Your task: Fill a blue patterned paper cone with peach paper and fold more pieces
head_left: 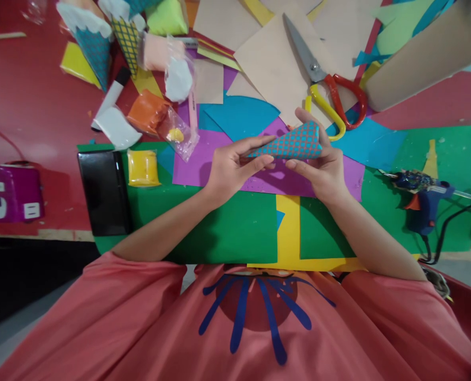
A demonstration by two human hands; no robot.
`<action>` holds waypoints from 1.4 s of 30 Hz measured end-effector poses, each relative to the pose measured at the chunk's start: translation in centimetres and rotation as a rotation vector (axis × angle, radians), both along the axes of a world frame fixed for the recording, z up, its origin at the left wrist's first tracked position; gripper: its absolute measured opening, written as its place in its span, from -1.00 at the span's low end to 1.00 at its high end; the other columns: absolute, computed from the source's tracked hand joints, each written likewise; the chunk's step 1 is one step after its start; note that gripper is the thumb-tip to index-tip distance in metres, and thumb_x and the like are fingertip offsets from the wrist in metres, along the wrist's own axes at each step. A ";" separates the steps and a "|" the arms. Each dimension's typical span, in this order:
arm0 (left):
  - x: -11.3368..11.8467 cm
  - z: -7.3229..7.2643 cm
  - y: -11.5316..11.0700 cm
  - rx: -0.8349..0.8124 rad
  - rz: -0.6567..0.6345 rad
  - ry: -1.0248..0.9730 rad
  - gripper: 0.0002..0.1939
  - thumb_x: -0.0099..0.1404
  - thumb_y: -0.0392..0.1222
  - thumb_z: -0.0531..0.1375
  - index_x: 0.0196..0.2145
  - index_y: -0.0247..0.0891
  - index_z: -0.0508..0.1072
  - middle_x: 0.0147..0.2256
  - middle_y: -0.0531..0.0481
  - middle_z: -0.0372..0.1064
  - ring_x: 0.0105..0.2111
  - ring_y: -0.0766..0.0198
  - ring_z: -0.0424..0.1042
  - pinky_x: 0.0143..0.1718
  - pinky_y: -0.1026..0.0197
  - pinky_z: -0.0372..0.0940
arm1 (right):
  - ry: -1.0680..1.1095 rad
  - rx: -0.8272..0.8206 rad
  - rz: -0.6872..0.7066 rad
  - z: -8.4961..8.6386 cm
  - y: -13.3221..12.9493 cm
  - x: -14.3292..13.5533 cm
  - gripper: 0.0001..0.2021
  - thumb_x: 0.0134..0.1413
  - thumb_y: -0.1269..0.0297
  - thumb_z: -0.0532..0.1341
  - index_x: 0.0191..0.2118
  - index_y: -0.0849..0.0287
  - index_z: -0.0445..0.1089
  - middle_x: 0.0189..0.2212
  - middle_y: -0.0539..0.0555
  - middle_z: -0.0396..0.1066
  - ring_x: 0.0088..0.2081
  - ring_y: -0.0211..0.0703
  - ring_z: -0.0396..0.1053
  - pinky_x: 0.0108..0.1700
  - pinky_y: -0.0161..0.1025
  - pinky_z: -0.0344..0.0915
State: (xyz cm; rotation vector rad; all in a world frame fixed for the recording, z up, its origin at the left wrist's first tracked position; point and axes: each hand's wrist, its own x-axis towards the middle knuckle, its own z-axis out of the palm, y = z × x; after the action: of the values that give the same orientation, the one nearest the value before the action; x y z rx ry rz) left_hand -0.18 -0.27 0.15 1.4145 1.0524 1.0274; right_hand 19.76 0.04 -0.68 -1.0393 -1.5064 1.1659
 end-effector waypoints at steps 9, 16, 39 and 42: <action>-0.3 0.3 -0.1 0.136 -0.006 0.229 -0.55 0.23 0.21 0.22 -0.08 -0.11 0.57 -0.12 0.00 0.57 -0.11 0.17 0.57 -0.06 0.16 0.51 | -0.100 0.011 0.026 0.8 -0.2 -0.1 -0.69 -0.09 -0.02 0.38 -0.18 -0.11 0.50 0.03 -0.01 0.45 0.31 0.00 0.13 0.40 0.14 -0.01; -0.3 0.3 -0.1 0.150 -0.036 0.236 -0.56 0.22 0.22 0.22 -0.14 -0.12 0.59 -0.16 0.01 0.59 -0.19 0.19 0.59 -0.12 0.19 0.51 | -0.099 -0.052 0.056 0.3 0.1 0.0 -0.65 -0.17 0.02 0.43 -0.18 -0.10 0.49 -0.04 -0.02 0.49 0.30 -0.01 0.16 0.42 0.09 -0.03; -0.4 -0.7 0.1 0.229 0.092 0.230 -0.60 0.26 0.17 0.20 -0.09 -0.09 0.56 -0.11 0.01 0.57 -0.15 0.20 0.59 -0.10 0.18 0.52 | 0.024 0.035 -0.182 -0.6 0.5 0.5 -0.73 0.12 -0.06 0.23 -0.42 0.00 0.43 -0.04 -0.08 0.45 0.15 0.00 0.36 0.27 0.17 0.21; -0.5 -0.8 0.1 0.255 0.090 0.206 -0.63 0.27 0.15 0.21 -0.09 -0.08 0.57 -0.14 0.00 0.58 -0.19 0.21 0.60 -0.14 0.19 0.52 | 0.013 0.036 -0.190 -0.9 0.5 0.6 -0.70 0.13 -0.09 0.21 -0.41 0.01 0.42 -0.04 -0.09 0.44 0.15 0.00 0.36 0.27 0.17 0.20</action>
State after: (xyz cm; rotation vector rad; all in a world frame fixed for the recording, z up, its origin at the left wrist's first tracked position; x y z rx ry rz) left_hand -0.70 -0.16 -0.70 1.7216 1.1733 1.1299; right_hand 20.32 0.58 -1.61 -1.1219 -1.3815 1.0068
